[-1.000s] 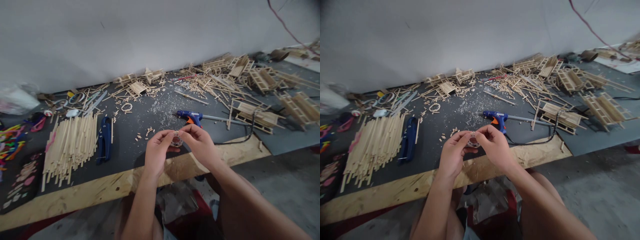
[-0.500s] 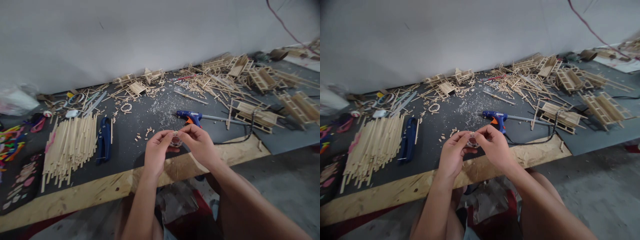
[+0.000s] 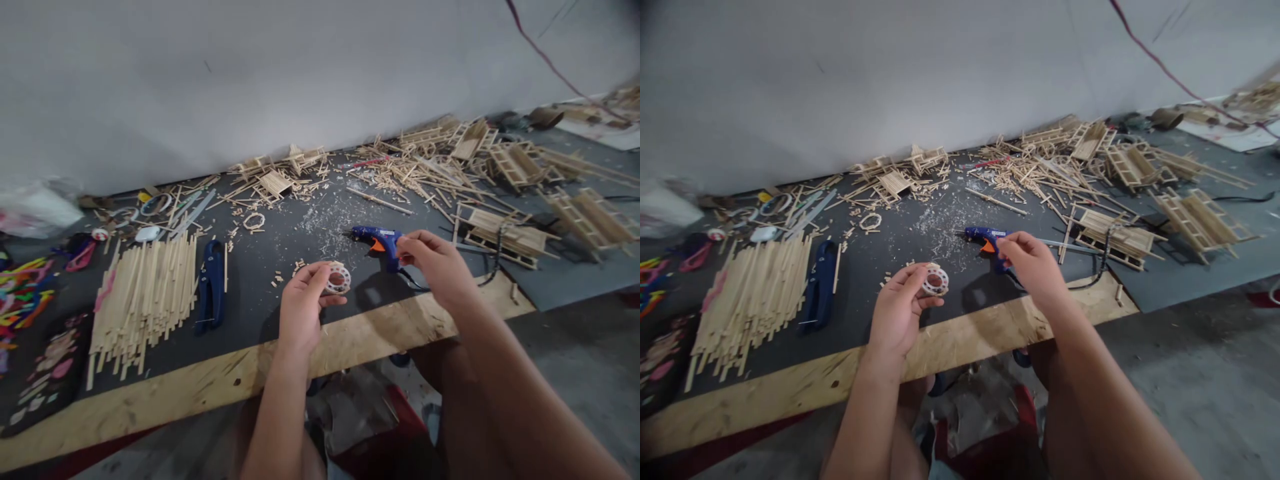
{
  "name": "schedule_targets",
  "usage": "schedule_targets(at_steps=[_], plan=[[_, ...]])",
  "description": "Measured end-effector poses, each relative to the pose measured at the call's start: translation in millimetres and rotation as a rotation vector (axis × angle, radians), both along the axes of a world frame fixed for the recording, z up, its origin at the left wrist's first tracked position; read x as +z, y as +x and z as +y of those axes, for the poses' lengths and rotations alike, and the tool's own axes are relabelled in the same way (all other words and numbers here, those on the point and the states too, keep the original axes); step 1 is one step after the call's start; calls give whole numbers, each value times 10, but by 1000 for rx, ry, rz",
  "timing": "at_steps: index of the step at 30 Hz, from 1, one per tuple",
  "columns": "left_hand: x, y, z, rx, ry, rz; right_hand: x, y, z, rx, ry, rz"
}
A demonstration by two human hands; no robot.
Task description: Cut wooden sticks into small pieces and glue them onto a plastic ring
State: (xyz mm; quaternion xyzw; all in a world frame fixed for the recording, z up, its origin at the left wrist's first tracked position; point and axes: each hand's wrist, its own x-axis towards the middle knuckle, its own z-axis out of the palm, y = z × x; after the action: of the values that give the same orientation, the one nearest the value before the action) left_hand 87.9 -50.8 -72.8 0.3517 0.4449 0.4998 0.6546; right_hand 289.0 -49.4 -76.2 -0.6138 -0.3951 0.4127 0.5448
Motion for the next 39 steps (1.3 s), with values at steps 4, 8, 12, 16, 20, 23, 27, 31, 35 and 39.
schedule_targets(at_steps=[4, 8, 12, 16, 20, 23, 27, 31, 35, 39], plan=[[0, -28, -3, 7, -7, -31, -57, 336, 33, 93, -289, -77], [-8, -31, -14, 11, -18, -48, -117, 344, 52, 216, -360, -112], [-17, -23, -23, -2, -23, -51, -193, 129, 139, 166, -250, -37], [-28, -24, -29, -10, -6, -55, -196, -11, 180, 5, -155, 101], [-48, -32, -18, 13, -8, -76, -104, -24, 98, 91, -199, 160], [-90, -41, 14, 77, -13, -91, -26, -28, 14, 109, -180, 259], [-157, -51, 66, 218, -6, -70, 40, -63, -59, 150, -163, 442], [-160, -51, 77, 182, -11, -142, 42, -129, -110, 171, -150, 443], [-122, -35, 60, 151, -25, -159, 22, -193, -164, 287, -78, 351], [-94, -18, 47, 158, -47, -147, 13, -218, -194, 364, -70, 297]])
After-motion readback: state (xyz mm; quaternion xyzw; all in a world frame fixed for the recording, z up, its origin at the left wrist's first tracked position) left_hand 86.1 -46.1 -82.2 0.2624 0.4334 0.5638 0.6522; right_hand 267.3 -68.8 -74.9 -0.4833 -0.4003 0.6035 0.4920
